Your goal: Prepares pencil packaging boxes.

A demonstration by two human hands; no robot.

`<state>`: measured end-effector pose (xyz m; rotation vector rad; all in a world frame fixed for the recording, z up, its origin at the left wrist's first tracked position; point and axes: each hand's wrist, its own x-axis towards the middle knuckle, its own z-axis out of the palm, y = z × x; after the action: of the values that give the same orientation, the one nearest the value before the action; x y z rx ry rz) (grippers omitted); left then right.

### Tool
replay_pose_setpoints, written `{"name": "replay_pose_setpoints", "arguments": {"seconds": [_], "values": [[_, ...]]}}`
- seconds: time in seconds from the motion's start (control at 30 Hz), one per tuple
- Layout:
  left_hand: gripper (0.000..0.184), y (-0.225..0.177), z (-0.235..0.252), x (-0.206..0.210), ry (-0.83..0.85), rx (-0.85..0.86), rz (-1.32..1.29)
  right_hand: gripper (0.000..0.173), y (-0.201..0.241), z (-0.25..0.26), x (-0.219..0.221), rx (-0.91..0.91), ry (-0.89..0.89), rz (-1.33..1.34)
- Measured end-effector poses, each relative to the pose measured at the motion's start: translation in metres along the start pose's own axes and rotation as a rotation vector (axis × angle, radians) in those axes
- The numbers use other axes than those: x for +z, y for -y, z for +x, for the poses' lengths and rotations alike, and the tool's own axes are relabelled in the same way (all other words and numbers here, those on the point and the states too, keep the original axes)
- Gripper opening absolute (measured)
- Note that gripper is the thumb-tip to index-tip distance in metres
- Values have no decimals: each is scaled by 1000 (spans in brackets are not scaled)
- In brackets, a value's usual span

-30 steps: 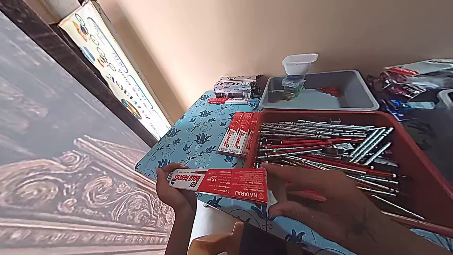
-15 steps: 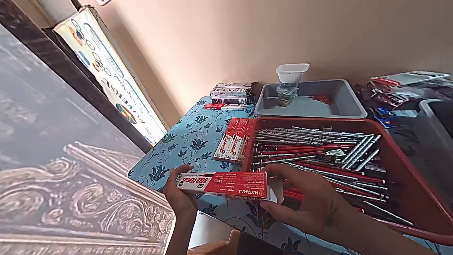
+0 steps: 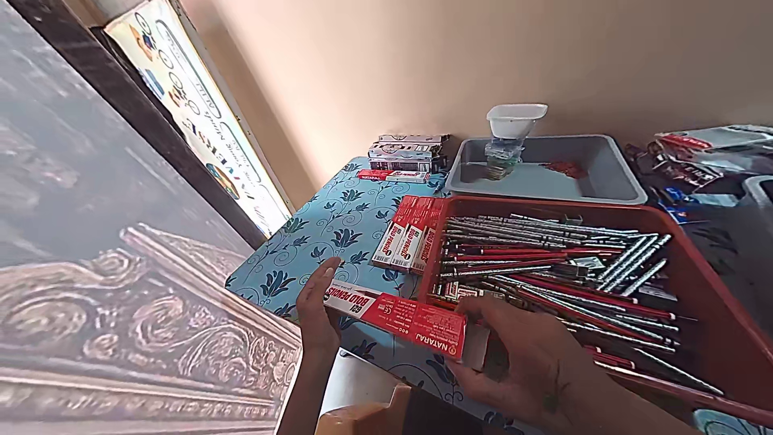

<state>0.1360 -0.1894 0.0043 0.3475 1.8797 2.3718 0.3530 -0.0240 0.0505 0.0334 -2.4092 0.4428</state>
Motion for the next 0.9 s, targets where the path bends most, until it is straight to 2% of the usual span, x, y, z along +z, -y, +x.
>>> {"name": "replay_pose_setpoints", "arguments": {"seconds": [0.17,0.3,0.37,0.47,0.63,0.7,0.8,0.9], "values": [[19,3,2,1,-36,85,-39,48,24,-10,2,-54,8,-103],[20,8,2,0,-23,121,-69,48,29,-12,2,-16,3,-99],[22,8,0,1,-50,102,-92,48,25,-12,5,-4,-27,-27],[19,3,-7,9,-98,-21,-145,49,20,-9,12,-20,-118,147],[25,-1,-24,24,88,-243,-284,51,40,21,17,-100,-289,331],[25,-2,-28,28,151,-355,-401,47,56,30,19,-94,-346,358],[28,2,-34,25,260,-323,-495,40,67,37,23,-109,-370,385],[35,7,-34,21,367,-247,-517,42,65,37,22,-128,-362,350]]}}
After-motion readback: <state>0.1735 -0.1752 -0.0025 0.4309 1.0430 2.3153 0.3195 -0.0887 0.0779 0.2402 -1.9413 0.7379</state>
